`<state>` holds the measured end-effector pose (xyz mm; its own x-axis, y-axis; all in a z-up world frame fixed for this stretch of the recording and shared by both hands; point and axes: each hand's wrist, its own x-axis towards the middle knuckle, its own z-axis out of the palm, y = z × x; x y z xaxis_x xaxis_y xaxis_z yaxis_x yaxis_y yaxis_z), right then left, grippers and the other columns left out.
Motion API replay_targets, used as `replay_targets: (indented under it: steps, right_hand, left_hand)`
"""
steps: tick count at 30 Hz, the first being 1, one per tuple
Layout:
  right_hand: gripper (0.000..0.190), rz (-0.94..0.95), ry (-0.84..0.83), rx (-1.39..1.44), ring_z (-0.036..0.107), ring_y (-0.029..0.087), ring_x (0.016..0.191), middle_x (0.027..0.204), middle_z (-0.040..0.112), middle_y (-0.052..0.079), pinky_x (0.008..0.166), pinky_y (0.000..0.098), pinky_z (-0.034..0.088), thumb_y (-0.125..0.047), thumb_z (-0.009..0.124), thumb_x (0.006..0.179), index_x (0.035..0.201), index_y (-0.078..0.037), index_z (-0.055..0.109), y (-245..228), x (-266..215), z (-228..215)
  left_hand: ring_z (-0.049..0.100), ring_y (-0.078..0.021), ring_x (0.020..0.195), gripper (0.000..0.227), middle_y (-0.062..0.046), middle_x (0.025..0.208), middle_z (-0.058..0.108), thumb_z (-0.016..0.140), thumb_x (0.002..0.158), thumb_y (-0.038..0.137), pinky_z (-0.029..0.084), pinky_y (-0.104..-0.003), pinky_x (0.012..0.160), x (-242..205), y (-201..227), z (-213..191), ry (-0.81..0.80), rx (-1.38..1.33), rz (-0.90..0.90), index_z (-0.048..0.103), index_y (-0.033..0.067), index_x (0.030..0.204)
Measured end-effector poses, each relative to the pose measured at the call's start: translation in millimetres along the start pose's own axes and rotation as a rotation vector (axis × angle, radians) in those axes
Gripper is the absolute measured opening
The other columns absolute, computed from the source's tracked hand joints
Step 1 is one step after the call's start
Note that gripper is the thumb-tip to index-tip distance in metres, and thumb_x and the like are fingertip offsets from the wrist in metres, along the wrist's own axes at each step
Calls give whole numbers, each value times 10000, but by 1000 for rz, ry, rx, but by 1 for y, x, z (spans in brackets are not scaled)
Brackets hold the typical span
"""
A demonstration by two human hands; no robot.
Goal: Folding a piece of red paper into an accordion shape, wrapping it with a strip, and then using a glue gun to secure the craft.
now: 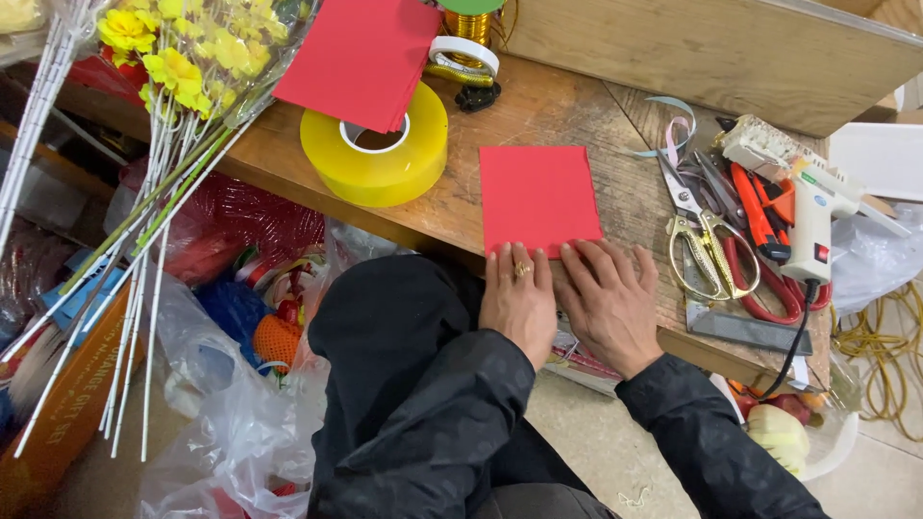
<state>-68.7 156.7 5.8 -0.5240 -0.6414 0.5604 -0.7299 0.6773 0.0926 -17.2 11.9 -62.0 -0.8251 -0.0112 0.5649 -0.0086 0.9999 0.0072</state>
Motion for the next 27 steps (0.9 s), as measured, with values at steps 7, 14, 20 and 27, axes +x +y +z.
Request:
replay_targets:
  steps: [7,14,20,27]
  right_hand:
    - [631,19,-139,-13,436,345,1487,1524,535,128,1241,608,189,-412,629,981,1549,-147,558,-8,-10,-6]
    - [803,72,-244,-39,322,353,1557,1614,433,106,1274,622,126,-381,669,884,1627,-172,449,-12,-15,-1]
    - [902,169,-288,6,305,325,1562,1624,413,85,1267,581,143,-399,702,842,1654,-163,390,-8,-17,5]
    - [829,197,-300,32,341,327,1538,1578,432,59,1236,579,181,-406,694,873,1640,-271,409,-12,-10,-1]
  left_hand:
    - [142,-636,1526,972,-397,1622,265,563,720,222,73,-717,1247,1,15,-58,-217,-221,-141,276,-35,1613]
    - [-135,-716,1481,1064,-335,1709,21,610,753,252,-23,-773,1191,9,11,-71,-546,-251,-191,98,32,1659]
    - [-134,-705,1482,997,-303,1716,26,592,820,264,2,-769,1181,16,11,-81,-624,-233,-199,97,48,1657]
    - [-114,-703,1482,1085,-307,1715,5,628,751,201,61,-739,1166,20,10,-87,-685,-226,-198,64,42,1664]
